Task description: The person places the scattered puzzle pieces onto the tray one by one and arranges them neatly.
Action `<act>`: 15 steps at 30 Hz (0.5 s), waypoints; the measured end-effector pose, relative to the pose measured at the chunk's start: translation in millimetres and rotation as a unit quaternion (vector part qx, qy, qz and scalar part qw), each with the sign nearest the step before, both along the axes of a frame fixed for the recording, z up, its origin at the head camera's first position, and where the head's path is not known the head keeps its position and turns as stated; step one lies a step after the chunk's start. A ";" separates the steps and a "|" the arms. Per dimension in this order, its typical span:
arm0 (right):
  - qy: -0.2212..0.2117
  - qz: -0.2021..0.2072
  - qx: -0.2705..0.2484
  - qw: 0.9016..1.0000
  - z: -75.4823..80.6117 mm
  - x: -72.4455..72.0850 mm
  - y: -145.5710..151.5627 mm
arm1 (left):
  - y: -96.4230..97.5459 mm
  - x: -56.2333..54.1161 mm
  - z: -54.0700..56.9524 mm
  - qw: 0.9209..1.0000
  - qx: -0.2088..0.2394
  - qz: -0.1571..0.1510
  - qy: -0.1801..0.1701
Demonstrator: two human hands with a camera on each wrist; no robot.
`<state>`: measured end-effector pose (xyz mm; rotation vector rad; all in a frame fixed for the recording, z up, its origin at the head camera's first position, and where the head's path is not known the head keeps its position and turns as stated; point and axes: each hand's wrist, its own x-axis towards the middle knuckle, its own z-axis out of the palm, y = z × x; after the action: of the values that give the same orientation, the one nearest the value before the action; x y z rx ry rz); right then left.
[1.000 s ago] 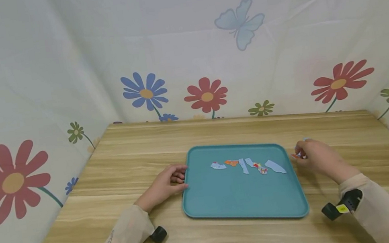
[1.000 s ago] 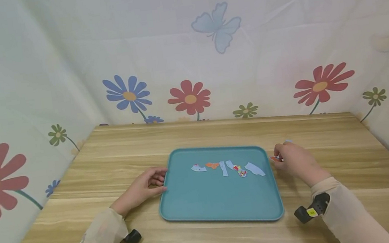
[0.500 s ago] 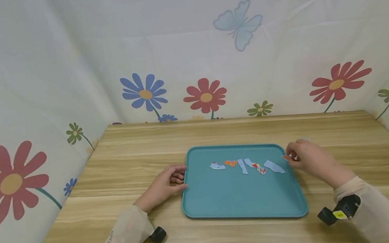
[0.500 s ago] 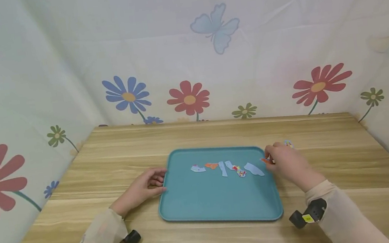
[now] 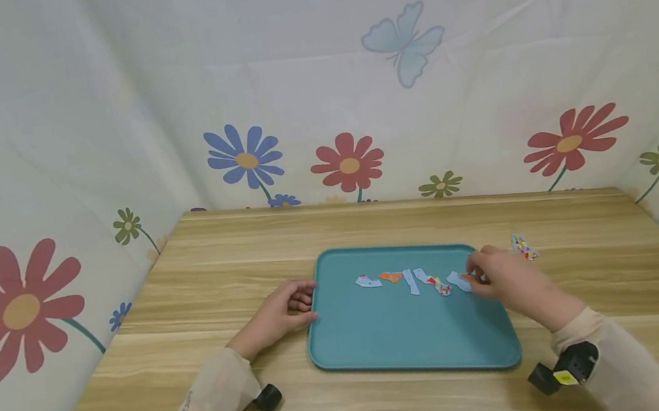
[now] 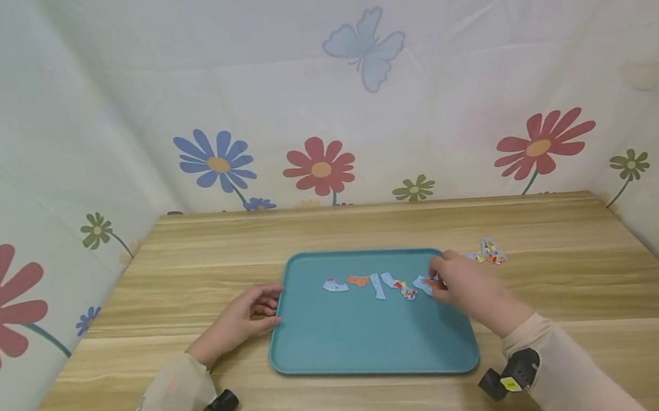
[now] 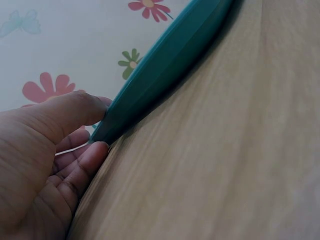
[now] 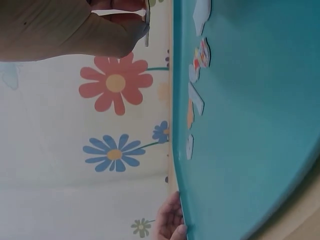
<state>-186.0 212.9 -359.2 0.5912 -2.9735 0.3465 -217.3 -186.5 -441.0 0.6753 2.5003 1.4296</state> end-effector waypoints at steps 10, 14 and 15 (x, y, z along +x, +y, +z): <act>0.041 0.046 -0.002 0.998 -7.1 2.3 -19.3 | -1.2 -0.8 -1.4 1.000 -0.004 0.000 0.004; 0.035 0.050 -0.007 0.998 -11.0 3.9 -28.1 | -0.6 -0.7 -1.3 1.000 -0.005 0.000 0.005; 0.035 0.050 -0.008 0.998 -12.1 4.2 -30.0 | -0.3 -0.8 -1.4 1.000 -0.005 0.000 0.006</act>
<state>-181.8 182.8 -371.3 0.7376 -2.8787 0.3481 -218.0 -186.9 -442.3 0.6832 2.5140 1.4169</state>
